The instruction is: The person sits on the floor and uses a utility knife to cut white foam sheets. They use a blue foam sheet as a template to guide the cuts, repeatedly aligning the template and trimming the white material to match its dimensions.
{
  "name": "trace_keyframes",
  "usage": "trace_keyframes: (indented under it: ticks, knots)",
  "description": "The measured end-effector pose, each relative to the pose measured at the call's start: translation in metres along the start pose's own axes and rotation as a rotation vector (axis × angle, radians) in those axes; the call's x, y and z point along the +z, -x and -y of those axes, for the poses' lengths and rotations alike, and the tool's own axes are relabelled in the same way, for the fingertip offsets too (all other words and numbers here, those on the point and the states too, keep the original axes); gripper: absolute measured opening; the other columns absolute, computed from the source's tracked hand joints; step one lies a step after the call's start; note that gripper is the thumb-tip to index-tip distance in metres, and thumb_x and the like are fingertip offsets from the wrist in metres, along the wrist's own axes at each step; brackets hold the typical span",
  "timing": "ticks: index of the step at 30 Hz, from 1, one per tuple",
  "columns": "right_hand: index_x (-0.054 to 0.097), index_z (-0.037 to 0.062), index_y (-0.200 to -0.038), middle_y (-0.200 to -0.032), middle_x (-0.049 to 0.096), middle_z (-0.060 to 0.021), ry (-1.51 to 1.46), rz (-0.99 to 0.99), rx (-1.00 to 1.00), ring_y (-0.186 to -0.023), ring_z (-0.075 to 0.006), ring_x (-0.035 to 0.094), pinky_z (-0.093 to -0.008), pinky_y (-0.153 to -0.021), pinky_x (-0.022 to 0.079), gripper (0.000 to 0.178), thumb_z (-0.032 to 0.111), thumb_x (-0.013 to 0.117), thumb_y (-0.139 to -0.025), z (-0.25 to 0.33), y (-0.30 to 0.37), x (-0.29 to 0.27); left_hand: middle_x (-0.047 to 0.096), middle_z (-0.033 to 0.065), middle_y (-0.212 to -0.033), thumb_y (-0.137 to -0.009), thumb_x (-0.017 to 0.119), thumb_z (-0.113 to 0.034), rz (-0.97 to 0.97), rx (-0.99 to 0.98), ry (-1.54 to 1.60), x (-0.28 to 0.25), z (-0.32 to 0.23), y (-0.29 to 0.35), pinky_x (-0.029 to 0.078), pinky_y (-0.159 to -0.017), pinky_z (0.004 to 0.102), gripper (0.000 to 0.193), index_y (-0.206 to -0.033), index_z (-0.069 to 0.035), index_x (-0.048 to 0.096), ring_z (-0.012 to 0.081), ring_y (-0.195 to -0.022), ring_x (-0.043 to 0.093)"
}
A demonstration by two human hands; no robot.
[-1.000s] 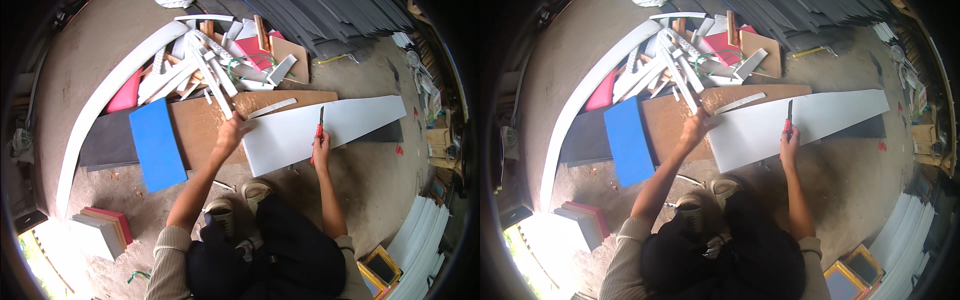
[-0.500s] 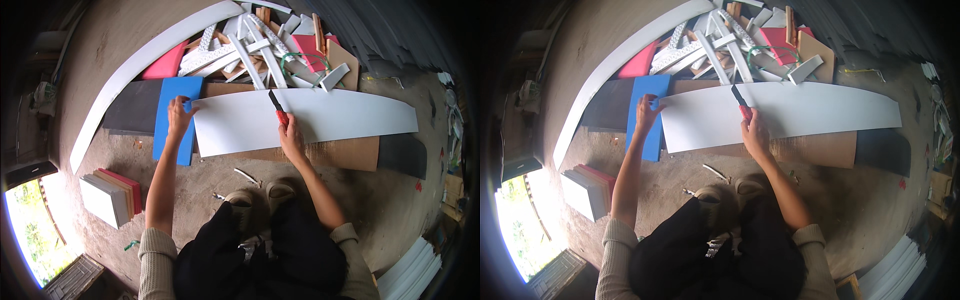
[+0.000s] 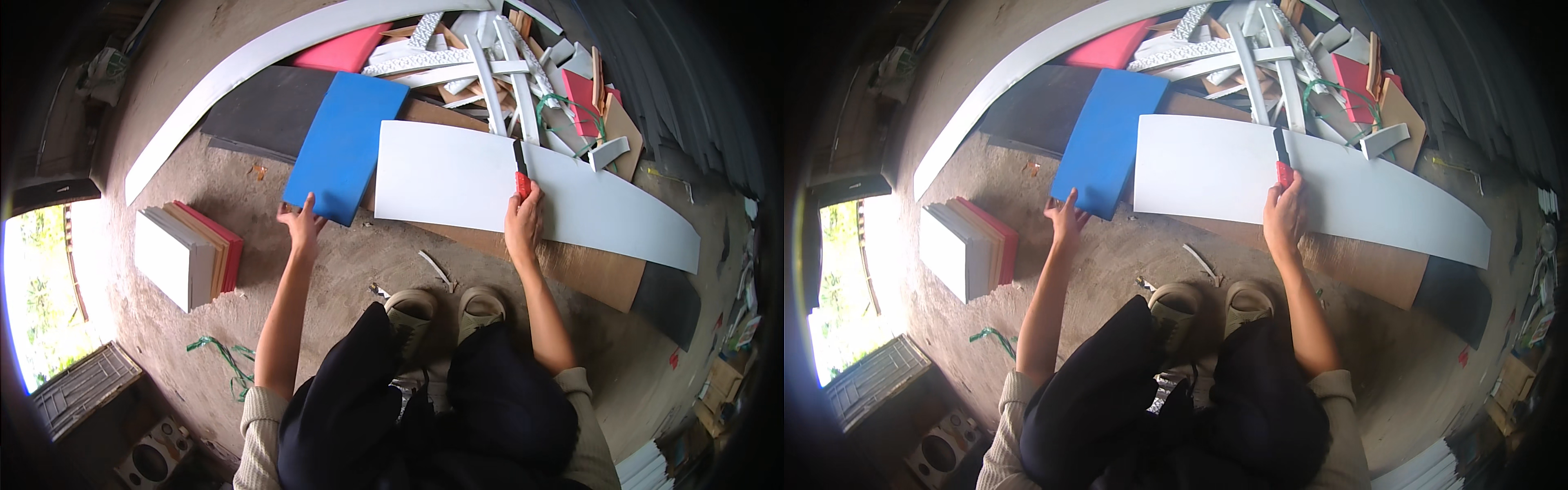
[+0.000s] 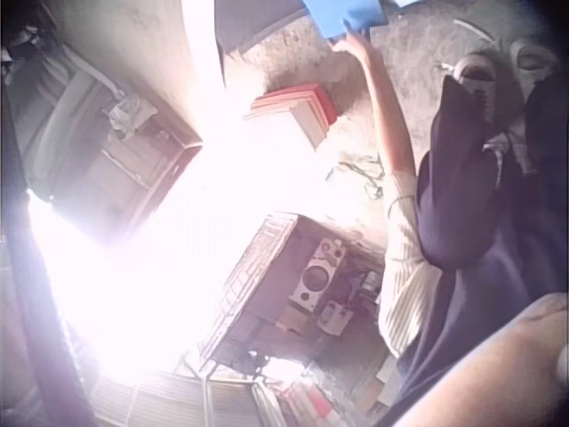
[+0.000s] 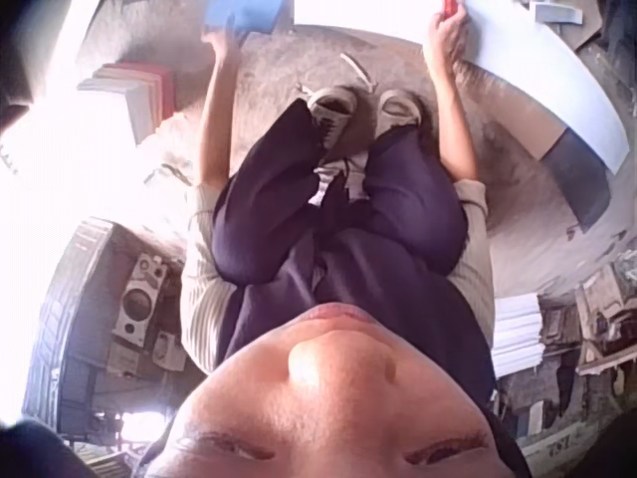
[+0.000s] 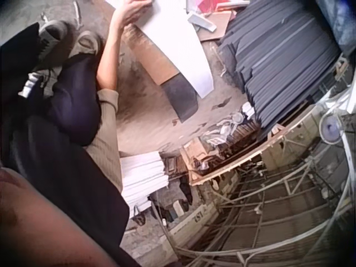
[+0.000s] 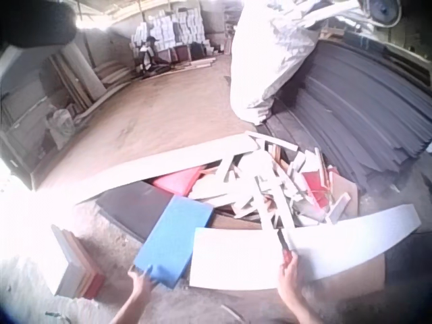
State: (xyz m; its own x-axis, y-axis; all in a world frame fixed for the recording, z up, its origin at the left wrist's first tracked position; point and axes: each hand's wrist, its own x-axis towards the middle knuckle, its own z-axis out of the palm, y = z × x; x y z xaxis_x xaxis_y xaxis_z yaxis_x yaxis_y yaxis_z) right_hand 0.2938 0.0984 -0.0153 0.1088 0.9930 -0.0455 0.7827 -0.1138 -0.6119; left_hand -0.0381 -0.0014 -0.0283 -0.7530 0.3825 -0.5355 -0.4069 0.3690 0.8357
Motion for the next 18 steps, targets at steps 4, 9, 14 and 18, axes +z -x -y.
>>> trace_keyframes:
  ticks: [4,9,14,18]
  knots:
    - [0.035,-0.0048,-0.118,-0.102,0.046,-0.0243,0.096,-0.093,-0.159,-0.088,-0.0411,0.052,-0.0451,-0.074,0.043,0.039,0.018,0.043,-0.086,-0.003,-0.001,0.008,0.05,0.0112,-0.106,-0.089,0.049,-0.025,-0.106,0.231,0.191,-0.008,-0.001,-0.019,0.046,-0.076,0.0317,0.04,-0.12,-0.002,0.038,0.0215,-0.089,0.053]
    - [0.037,-0.0039,-0.117,-0.097,0.045,-0.0208,0.043,-0.102,-0.218,-0.087,-0.0379,0.052,-0.043,-0.073,0.043,0.039,0.016,0.047,-0.085,-0.01,-0.003,-0.009,0.051,0.0126,-0.11,-0.093,0.039,-0.025,-0.271,0.653,0.183,-0.021,-0.066,-0.016,0.043,-0.079,0.0294,0.04,-0.121,0.003,0.04,0.0189,-0.091,0.052]
    - [0.046,-0.0032,-0.117,-0.098,0.046,-0.0181,0.254,-0.367,-0.198,-0.093,-0.0337,0.047,-0.0416,-0.08,0.039,0.039,0.016,0.052,-0.083,-0.061,-0.034,-0.043,0.059,0.0089,-0.101,-0.093,0.042,-0.026,0.083,0.574,-0.001,0.032,-0.07,0.01,0.042,-0.081,0.0252,0.037,-0.116,0.002,0.05,0.0143,-0.09,0.053]
    - [0.048,-0.0039,-0.115,-0.104,0.041,-0.0197,0.368,-0.453,-0.168,-0.096,-0.0346,0.042,-0.0432,-0.083,0.036,0.039,0.012,0.055,-0.08,-0.099,-0.051,-0.059,0.055,0.0155,-0.114,-0.091,0.044,-0.022,0.41,0.496,-0.098,0.093,-0.026,0.035,0.038,-0.092,0.0285,0.039,-0.119,0.005,0.046,0.0185,-0.104,0.051]
